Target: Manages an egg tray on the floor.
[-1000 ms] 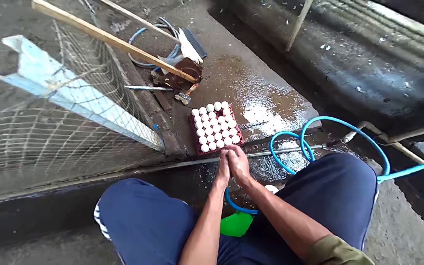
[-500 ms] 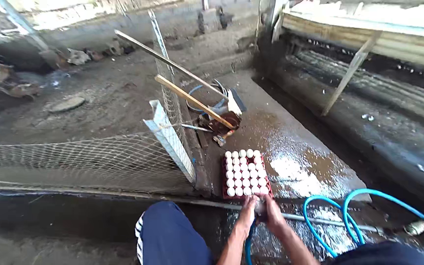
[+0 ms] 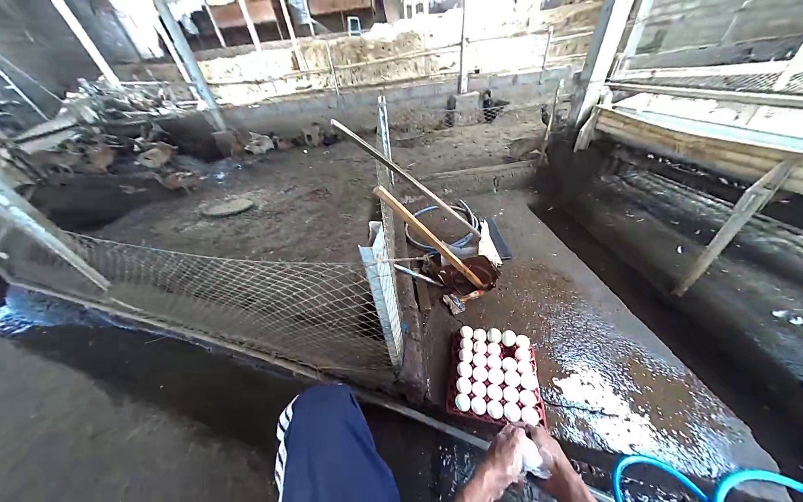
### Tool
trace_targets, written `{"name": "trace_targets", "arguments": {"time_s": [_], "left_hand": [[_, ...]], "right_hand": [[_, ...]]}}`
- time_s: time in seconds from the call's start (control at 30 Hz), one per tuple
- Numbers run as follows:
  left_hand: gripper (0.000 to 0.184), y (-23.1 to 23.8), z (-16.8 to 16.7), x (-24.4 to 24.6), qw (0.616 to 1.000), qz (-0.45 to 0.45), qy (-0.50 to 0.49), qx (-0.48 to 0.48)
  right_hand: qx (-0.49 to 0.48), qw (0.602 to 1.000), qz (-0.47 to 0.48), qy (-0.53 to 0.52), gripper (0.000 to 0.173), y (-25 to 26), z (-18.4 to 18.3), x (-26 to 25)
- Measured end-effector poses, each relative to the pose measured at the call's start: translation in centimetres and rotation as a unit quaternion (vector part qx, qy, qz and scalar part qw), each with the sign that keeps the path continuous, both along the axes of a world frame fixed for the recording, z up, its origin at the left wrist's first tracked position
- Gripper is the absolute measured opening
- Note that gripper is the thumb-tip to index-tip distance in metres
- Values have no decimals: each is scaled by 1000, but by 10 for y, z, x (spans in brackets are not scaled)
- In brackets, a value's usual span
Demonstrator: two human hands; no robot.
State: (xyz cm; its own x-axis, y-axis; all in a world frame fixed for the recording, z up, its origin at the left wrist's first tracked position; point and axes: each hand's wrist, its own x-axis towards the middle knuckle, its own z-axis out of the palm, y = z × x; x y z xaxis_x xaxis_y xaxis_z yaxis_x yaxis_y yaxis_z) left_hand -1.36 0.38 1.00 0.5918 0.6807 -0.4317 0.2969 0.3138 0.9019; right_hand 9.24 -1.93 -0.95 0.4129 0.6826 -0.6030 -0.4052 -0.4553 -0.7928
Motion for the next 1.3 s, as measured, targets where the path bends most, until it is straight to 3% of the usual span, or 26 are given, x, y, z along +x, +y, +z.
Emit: {"name": "trace_targets", "arguments": {"time_s": [0.13, 0.2, 0.27, 0.33, 0.4, 0.53, 0.67, 0.8, 1.0, 1.17, 1.3], "left_hand": [[44, 14, -31, 9, 996, 57, -25, -63], [40, 26, -32, 5, 993, 77, -49, -79], [37, 33, -26, -3, 992, 82, -53, -81], [36, 41, -23, -5, 992, 86, -50, -77], [41, 56, -25, -1, 992, 91, -46, -73], [48, 98, -38, 25, 993, 107, -11, -39], [53, 154, -66, 58, 989, 42, 116, 75], [55, 205, -89, 100, 946, -46, 240, 212], [58, 258, -132, 155, 868, -127, 315, 362], [54, 274, -152, 179, 825, -191, 366, 386], [42, 289, -152, 181, 810, -176, 359, 428]], "right_hand": [[-71, 989, 125, -30, 32, -20, -16, 18], [-102, 969, 225, -25, 45, -26, -21, 11], [-64, 947, 315, -1, 57, -24, -29, 1], [-26, 940, 340, 30, 41, -15, -29, -3], [-27, 936, 349, 38, 42, -3, -26, -5], [-11, 950, 304, 77, 38, 14, -49, -13], [-30, 981, 161, 104, 37, 20, -70, -21], [-43, 985, 116, 123, 37, 27, -87, -9], [-62, 981, 56, 174, 33, 34, -109, 2], [-74, 976, 58, 199, 33, 43, -120, 1], [-76, 971, 58, 217, 32, 44, -125, 2]]}}
